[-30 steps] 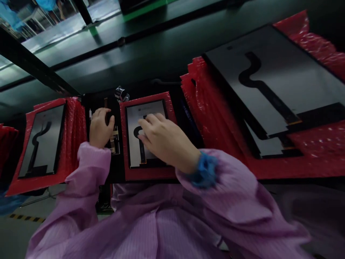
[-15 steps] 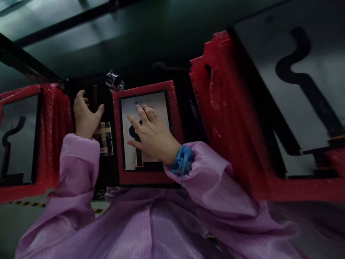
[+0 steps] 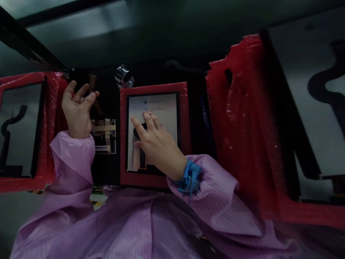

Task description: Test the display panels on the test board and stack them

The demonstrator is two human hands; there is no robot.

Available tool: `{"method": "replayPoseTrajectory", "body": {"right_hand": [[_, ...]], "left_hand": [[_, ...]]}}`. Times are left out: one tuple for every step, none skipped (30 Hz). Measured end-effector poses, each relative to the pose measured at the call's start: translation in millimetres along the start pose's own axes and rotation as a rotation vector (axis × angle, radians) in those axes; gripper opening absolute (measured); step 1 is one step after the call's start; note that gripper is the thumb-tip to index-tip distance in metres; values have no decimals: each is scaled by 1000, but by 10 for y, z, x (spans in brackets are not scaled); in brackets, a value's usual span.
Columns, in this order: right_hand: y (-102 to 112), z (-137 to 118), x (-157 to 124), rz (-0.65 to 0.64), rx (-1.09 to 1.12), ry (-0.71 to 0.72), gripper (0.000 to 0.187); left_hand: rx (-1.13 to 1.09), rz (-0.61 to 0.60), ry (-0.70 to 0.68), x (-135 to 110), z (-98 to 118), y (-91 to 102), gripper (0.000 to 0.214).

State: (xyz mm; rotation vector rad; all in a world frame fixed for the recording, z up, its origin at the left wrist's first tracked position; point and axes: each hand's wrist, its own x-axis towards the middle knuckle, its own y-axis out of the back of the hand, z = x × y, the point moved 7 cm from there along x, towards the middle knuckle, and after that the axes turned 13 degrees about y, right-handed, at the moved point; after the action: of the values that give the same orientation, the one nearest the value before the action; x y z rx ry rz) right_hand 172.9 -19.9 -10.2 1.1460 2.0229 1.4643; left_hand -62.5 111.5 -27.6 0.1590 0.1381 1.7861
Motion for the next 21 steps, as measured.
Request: {"method": "replayPoseTrajectory", "body": {"right_hand": [[6,11,-2,10,25,1,61],[12,25,-3,19,50,3,61],[15,39,-3,25,74,5,61],[15,53,-3,27,96,10,60],[11,70,-2,29,115,13,60],[5,89,-1,31,129,12,60],[0,111,-1,36,137,4,61],[-4,136,-3,45,140,-11,61],[-7,162,-6,55,138,-31,61],[-11,184,-10,64,135,-51,60],[-16,197,-13,69,134,-67,58],[-22,202,-14,70,134,-75,57],[-27,199,-14,68,134,-79,55],[-32,193,-14,65,133,-81,55],[-33,185,-12,63,131,-84,55],[-32,176,-11,63,129,-86,55],[-28,168,-9,66,129,-90,55],[-21,160,-8,70,131,-93,56],[-11,153,-6,76,137,-96,56],[3,147,-4,83,145,-96,56],[21,144,-1,93,155,-95,56]], "left_hand": [[-31,-22,4,-3,21,-8,63],[-56,-42,10,-12,45,-21,61],[-75,-59,17,-25,72,-39,58],[-91,-70,24,-44,100,-61,54],[-105,-78,29,-66,131,-84,51],[-118,-81,30,-92,163,-108,47],[-131,-83,27,-119,196,-130,44],[-142,-86,24,-144,228,-152,42],[-151,-91,19,-168,256,-173,40],[-158,-94,11,-187,282,-190,38],[-160,-95,-1,-200,304,-200,35],[-157,-95,-14,-208,321,-206,33],[-147,-95,-32,-211,333,-209,31],[-133,-95,-51,-210,341,-209,31],[-113,-99,-68,-206,343,-211,31],[-88,-109,-80,-201,338,-217,33],[-62,-122,-87,-196,329,-227,34],[-38,-138,-93,-194,321,-238,35],[-16,-156,-99,-196,315,-253,35],[3,-173,-106,-203,316,-267,34],[20,-189,-116,-214,323,-283,31]]}}
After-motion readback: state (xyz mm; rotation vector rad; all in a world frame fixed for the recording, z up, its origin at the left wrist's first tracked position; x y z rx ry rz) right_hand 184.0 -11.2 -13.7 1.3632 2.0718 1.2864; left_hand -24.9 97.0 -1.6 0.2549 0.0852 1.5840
